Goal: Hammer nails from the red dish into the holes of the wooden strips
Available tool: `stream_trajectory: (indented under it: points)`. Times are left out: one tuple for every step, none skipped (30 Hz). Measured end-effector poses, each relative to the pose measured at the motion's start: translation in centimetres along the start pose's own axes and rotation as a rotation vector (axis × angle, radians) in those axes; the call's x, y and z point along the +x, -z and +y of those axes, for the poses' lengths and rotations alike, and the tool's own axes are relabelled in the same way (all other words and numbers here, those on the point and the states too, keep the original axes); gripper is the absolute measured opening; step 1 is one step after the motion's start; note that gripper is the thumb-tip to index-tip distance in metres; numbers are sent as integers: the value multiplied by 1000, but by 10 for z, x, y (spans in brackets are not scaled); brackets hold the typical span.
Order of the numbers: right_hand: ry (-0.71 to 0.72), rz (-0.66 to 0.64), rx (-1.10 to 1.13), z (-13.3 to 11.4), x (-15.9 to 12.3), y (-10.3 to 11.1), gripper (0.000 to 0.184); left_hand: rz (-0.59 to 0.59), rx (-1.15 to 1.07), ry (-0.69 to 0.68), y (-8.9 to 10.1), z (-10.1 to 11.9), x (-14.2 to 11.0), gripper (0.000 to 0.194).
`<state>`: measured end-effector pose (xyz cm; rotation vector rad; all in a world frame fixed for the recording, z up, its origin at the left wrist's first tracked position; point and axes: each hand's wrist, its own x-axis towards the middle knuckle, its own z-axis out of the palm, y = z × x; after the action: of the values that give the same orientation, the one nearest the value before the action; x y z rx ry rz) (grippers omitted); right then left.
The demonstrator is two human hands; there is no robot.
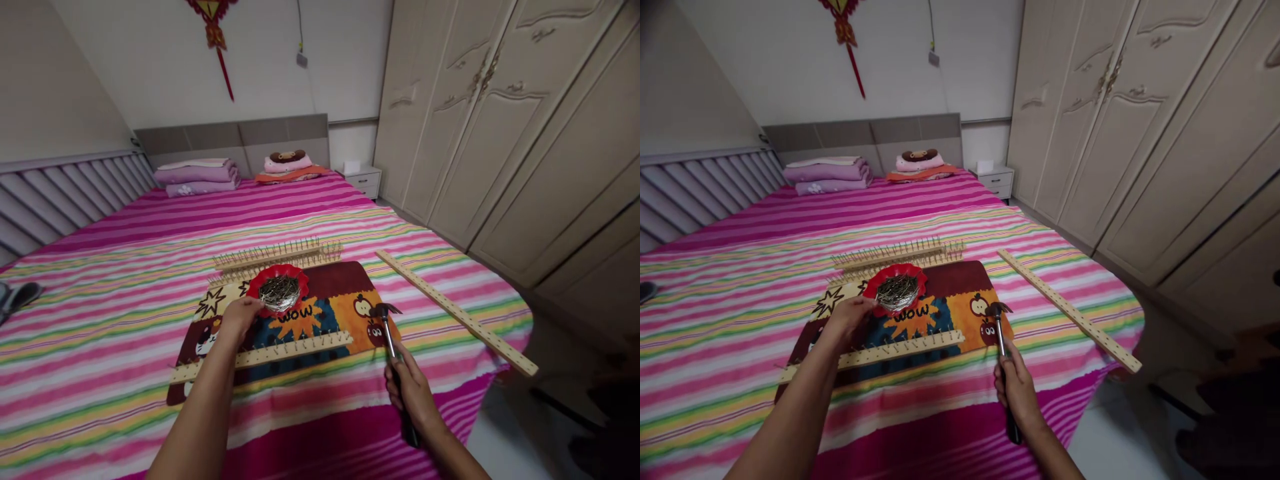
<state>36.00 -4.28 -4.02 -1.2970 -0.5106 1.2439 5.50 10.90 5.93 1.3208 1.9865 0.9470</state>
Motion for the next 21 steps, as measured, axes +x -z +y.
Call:
stream_trajectory:
  points:
    - [1, 1, 0, 0, -1, 0, 59, -17, -109, 22, 5, -4, -10, 16]
    - [3, 3, 0, 0, -1, 0, 59, -36, -230, 55, 10, -7, -20, 20]
    - [5, 5, -2, 0, -1, -1, 58, -52, -354, 90, 13, -11, -31, 25]
    - [8, 9, -6, -1, -2, -1, 57, -58, -472, 118, 16, -14, -43, 30]
    - [12, 12, -11, -1, -2, -1, 57, -58, -560, 136, 18, -17, -54, 36]
    - [15, 15, -17, -1, -2, -1, 58, -56, -609, 146, 18, -20, -65, 40]
    - [18, 18, -23, -2, -3, -1, 58, -57, -641, 150, 18, -23, -74, 42]
    - [20, 19, -29, -2, -3, -1, 58, -62, -663, 154, 18, -26, -83, 44]
    - [22, 20, -35, -3, -3, -1, 58, -74, -677, 159, 17, -29, -90, 45]
    - [23, 20, -39, -3, -4, -1, 58, -89, -684, 164, 15, -32, -95, 46]
    - [25, 19, -42, -3, -4, -1, 58, -103, -686, 167, 14, -35, -100, 46]
    - [26, 18, -44, -3, -4, -1, 57, -111, -685, 171, 12, -39, -103, 46]
    - [28, 16, -46, -3, -4, -1, 55, -115, -681, 176, 11, -42, -105, 47]
    - [30, 12, -48, -2, -4, 0, 54, -114, -675, 184, 9, -45, -107, 48]
    - [32, 9, -49, -2, -3, 0, 53, -107, -670, 191, 9, -47, -109, 48]
    - [35, 6, -49, -1, -3, 0, 52, -95, -663, 197, 8, -50, -110, 49]
    - [37, 3, -50, -1, -2, 1, 52, -78, -654, 203, 8, -52, -111, 49]
    - [39, 1, -50, 0, -2, 1, 53, -59, -647, 204, 7, -54, -112, 49]
    - [40, 0, -49, 0, -1, 1, 54, -41, -646, 198, 7, -56, -112, 48]
    - [40, -1, -48, 0, -1, 1, 55, -27, -651, 186, 8, -59, -113, 46]
    - [41, -1, -47, 0, -1, 1, 56, -26, -660, 173, 8, -61, -114, 44]
